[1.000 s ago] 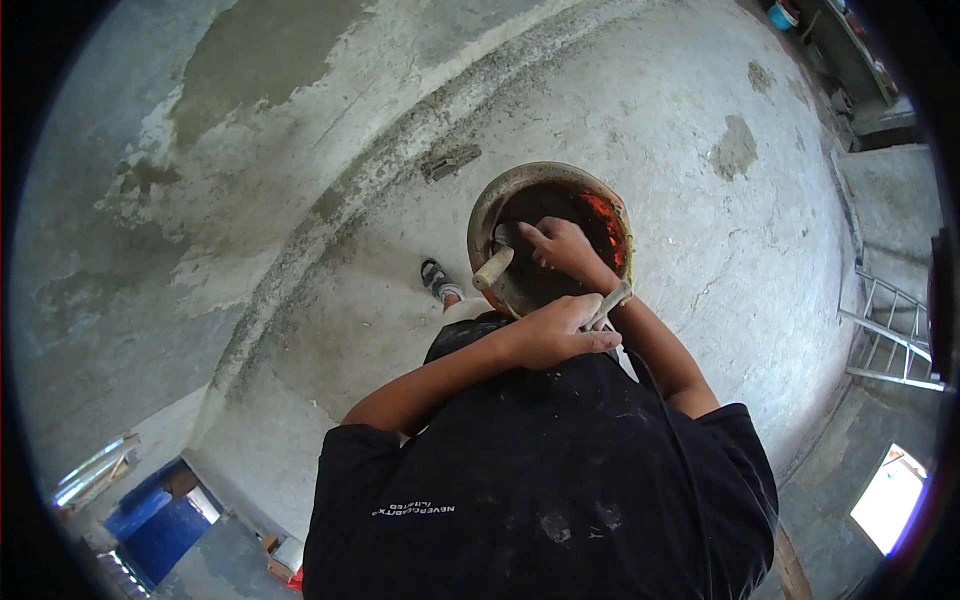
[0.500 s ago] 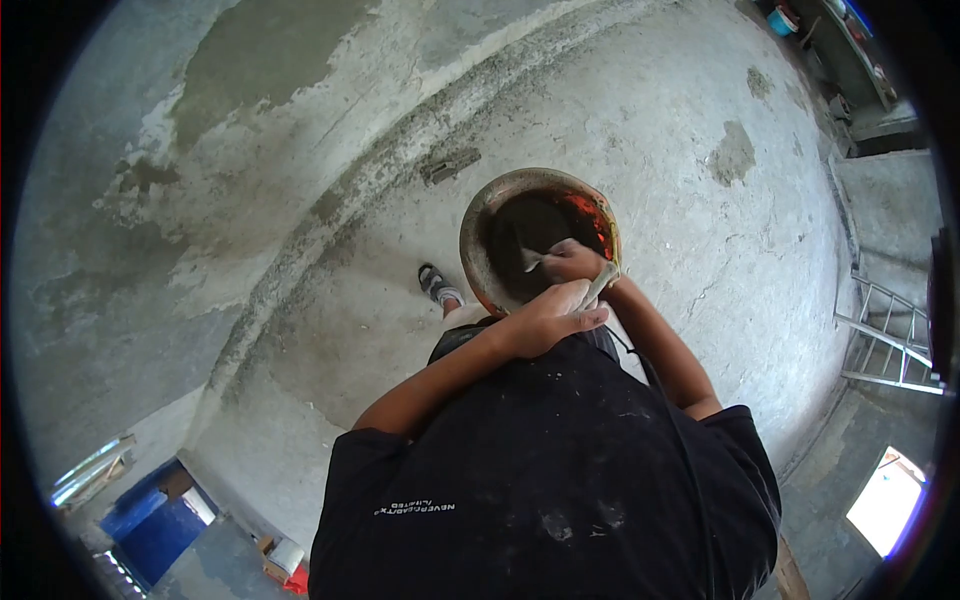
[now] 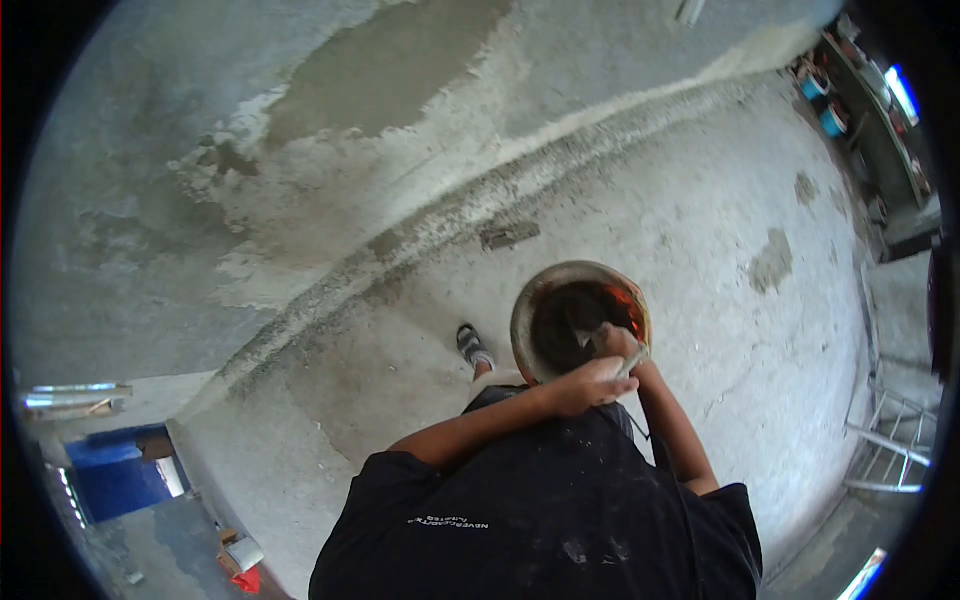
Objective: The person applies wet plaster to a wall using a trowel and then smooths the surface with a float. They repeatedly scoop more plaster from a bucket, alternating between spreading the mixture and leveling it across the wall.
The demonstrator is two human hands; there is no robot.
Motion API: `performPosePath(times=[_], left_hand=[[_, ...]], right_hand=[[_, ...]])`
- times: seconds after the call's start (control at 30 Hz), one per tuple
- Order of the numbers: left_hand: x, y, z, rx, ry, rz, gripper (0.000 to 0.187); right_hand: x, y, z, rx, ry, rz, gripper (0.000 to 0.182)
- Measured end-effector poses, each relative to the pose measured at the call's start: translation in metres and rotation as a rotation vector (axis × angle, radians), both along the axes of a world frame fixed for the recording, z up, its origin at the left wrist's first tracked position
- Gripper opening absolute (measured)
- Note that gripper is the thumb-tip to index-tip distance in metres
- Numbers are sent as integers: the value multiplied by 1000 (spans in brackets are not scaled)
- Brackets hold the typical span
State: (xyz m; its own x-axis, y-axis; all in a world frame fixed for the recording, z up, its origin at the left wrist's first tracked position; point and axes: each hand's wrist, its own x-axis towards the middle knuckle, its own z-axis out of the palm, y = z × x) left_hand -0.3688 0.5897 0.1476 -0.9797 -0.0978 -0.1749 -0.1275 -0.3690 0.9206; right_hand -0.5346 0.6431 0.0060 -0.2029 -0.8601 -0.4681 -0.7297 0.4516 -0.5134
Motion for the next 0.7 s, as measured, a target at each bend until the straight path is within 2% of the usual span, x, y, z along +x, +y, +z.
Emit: performPosePath(times=[0.03,0.1,0.13,0.23,0.27,0.3,0.37,0.4,0.43,0.47,0.5,0.53,0.57,0.6,0.63,0.7], left_hand=[[0,-1,4,-13,-4,4,33],[-3,-5,4,-63,-15,-31,37],[-4,-6,3,-99,-29,-82,42],[-7,-8,5,-170,69,-75,48],[-7,-10,6,-167,65,-76,48],[-8,-14,8,-190,24,-124,47],[-10,-15,5,-208,-22,-178,46],[-11,-12,0,-266,96,-29,43],[-11,-7,-5,-314,211,117,40],[-10,-12,-10,-447,301,174,36],[-6,-21,-12,-336,275,193,34],[-2,-30,-14,-223,250,216,32],[3,-41,-14,21,168,192,33],[8,-53,-14,266,77,195,35],[13,-67,-13,406,54,192,40],[24,-86,-11,435,-8,287,55]], right_hand=[[7,-7,17,112,-30,38,37],[14,-5,20,-37,-72,87,24],[18,-6,11,-47,-93,49,22],[24,-9,36,-63,-170,110,23],[20,-10,29,-6,-307,74,28],[11,-10,21,-3,-312,71,28],[-6,-9,10,-137,-526,209,33],[-9,-10,20,20,-628,155,38],[-21,-2,-4,-4,-605,137,39],[-23,4,11,-179,-671,178,38],[-25,9,29,-353,-730,227,37],[-33,7,40,370,-631,-35,30],[-22,4,82,297,-1009,-211,27],[-21,11,74,234,-1113,-221,29],[-25,17,78,222,-1185,-261,38],[-31,30,92,112,-1249,-289,42]])
